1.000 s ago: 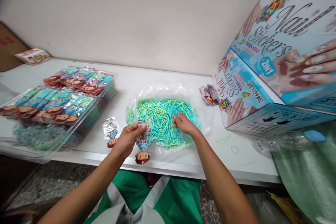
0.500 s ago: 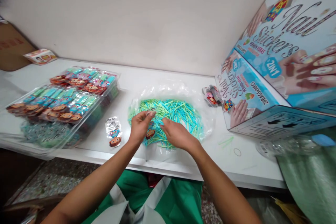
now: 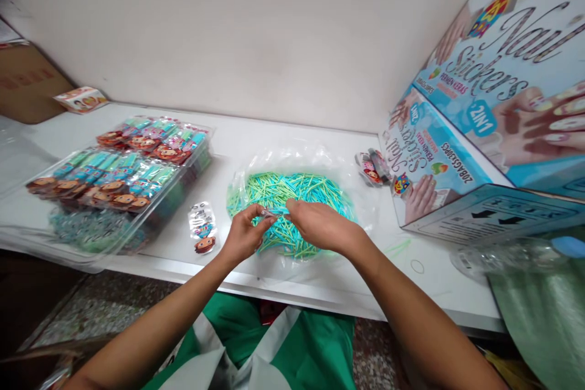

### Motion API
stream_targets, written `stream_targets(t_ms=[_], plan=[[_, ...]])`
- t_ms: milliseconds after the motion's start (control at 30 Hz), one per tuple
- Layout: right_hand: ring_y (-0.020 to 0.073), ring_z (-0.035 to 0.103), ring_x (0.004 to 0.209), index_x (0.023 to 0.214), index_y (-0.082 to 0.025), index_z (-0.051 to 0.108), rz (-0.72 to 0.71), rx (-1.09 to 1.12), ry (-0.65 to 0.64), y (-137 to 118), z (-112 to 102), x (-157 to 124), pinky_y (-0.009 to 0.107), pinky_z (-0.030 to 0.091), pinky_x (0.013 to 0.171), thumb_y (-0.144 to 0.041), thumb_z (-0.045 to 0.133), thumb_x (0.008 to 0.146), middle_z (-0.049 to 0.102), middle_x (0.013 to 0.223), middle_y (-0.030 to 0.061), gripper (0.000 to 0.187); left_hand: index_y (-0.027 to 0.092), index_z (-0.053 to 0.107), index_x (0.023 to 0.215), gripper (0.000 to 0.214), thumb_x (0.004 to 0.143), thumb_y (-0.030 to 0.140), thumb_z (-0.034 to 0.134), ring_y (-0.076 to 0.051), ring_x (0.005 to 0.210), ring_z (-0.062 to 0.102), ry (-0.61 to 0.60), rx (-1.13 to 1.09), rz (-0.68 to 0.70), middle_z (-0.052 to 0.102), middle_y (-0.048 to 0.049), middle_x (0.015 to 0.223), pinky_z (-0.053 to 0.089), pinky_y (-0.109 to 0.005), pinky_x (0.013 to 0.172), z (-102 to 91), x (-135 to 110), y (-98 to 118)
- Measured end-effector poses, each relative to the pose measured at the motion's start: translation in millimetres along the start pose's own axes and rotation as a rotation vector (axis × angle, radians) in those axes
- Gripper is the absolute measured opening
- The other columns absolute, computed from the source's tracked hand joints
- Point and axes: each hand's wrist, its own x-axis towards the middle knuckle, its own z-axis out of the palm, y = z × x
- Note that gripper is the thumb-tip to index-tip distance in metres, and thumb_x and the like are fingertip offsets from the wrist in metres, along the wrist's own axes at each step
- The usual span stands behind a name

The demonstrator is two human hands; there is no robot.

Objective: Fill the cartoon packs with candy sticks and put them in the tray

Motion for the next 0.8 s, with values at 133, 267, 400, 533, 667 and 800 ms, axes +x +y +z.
stream_targets(t_ms=[133,267,400,533,667,800], plan=[[0.0183,0.057,0.068,0.092,-0.018,0.046,0.003,0.008,-0.006,-1,-8,0,0.026,0.028,0.056,-0.035,0.032,0.096,0.061,0.079,0.0067,0.021,0.021,0.060,0.077,0.013,0.078,0.034,0.061,-0.019,0.081,0.061,-0.075,0.165,0.196,0.066,-0.0018,0.080,0.042,-0.029,0.073,-7.8,0,-3],[0.0193,0.058,0.069,0.092,-0.018,0.047,-0.008,-0.012,-0.045,-4,-7,1,0.026,0.029,0.056,-0.035,0.033,0.095,0.063,0.080,0.0078,0.022,0.021,0.059,0.078,0.015,0.079,0.036,0.059,-0.020,0.078,0.060,-0.082,0.215,0.206,0.065,-0.0017,0.078,0.041,-0.028,0.071,-11.9,-1,-4],[0.0208,0.061,0.073,0.094,-0.018,0.050,-0.015,-0.050,-0.086,-7,0,3,0.027,0.031,0.056,-0.031,0.036,0.094,0.065,0.084,0.0098,0.019,0.021,0.059,0.084,0.014,0.082,0.035,0.056,-0.021,0.080,0.060,-0.088,0.369,0.320,0.064,-0.0036,0.080,0.042,-0.030,0.072,-13.3,-2,-6],[0.0236,0.064,0.076,0.109,-0.013,0.050,-0.008,-0.062,-0.130,-11,3,6,0.027,0.035,0.057,-0.021,0.040,0.091,0.067,0.088,0.0137,0.022,0.020,0.057,0.090,0.012,0.085,0.030,0.052,-0.023,0.090,0.058,-0.096,0.545,0.544,0.063,-0.0066,0.085,0.040,-0.037,0.089,-12.8,0,-11],[0.0264,0.065,0.082,0.138,-0.005,0.029,-0.001,-0.087,-0.214,-14,1,9,0.029,0.040,0.060,-0.008,0.045,0.081,0.067,0.096,0.0190,0.059,0.018,0.054,0.091,0.010,0.088,0.025,0.047,-0.021,0.086,0.058,-0.133,0.649,0.706,0.063,-0.0065,0.084,0.038,-0.042,0.096,-12.4,3,-14],[0.0269,0.064,0.082,0.143,-0.002,0.019,-0.017,-0.023,-0.327,-8,-6,13,0.030,0.042,0.061,-0.020,0.043,0.085,0.067,0.097,0.0207,0.065,0.017,0.053,0.091,0.013,0.089,0.027,0.046,-0.021,0.084,0.058,-0.160,0.663,0.710,0.062,-0.0074,0.083,0.046,-0.037,0.081,-15.0,3,-16]])
